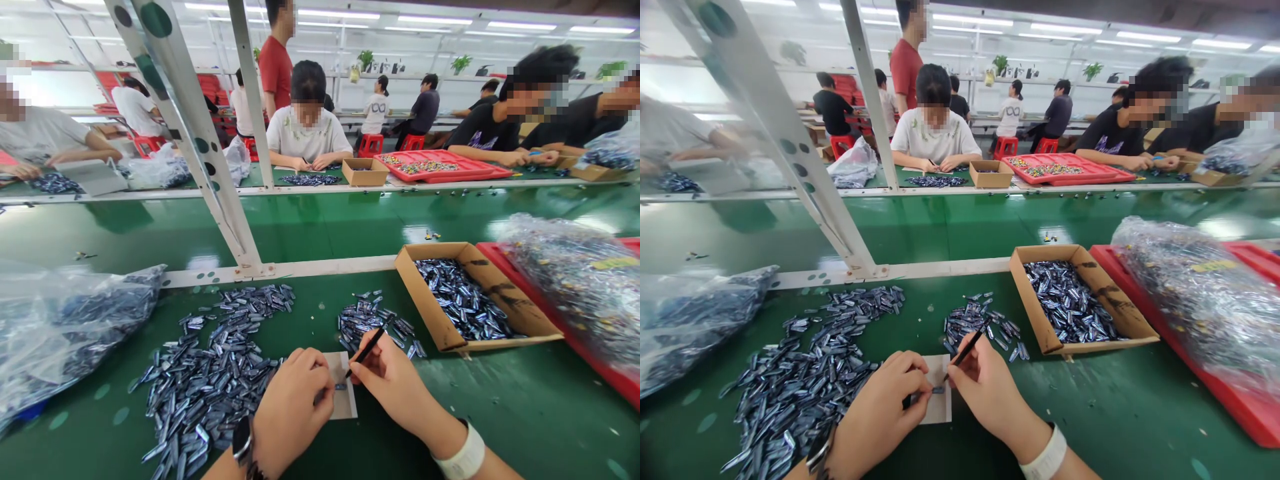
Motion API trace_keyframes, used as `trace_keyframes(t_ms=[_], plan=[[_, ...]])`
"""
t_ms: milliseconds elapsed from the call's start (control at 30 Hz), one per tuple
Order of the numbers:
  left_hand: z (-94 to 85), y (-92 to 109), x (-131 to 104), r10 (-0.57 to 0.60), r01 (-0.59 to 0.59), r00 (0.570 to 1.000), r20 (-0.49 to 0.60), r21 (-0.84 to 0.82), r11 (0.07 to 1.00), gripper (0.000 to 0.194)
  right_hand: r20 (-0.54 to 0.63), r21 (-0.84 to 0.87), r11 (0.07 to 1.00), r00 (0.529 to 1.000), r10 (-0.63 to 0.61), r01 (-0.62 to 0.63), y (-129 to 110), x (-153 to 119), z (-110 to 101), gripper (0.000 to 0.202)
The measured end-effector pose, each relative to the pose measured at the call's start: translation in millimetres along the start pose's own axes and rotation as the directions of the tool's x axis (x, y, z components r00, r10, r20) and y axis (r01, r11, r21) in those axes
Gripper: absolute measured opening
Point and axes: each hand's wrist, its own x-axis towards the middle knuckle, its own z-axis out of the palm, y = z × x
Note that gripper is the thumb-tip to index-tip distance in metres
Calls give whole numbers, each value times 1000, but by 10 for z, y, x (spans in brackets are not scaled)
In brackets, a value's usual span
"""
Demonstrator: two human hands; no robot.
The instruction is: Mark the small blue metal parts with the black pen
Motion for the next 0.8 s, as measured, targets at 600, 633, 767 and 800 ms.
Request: trace_keyframes(t_ms=[600, 633, 767, 800], plan=[[5, 8, 16, -24, 24, 1000, 12, 6, 1000, 19, 26, -52, 999, 1000, 4, -3, -15, -1, 1, 17], [6, 7, 13, -24, 23, 1000, 10, 9, 1000, 19, 29, -63, 998, 1000, -2, 4, -15, -2, 1, 17], [16, -17, -7, 31, -31, 999, 7, 8, 999, 19, 34, -86, 996, 999, -31, 34, -16, -2, 2, 17], [19, -26, -11, 55, -55, 998, 8, 11, 998, 20, 33, -90, 995, 999, -33, 36, -18, -1, 1, 17]])
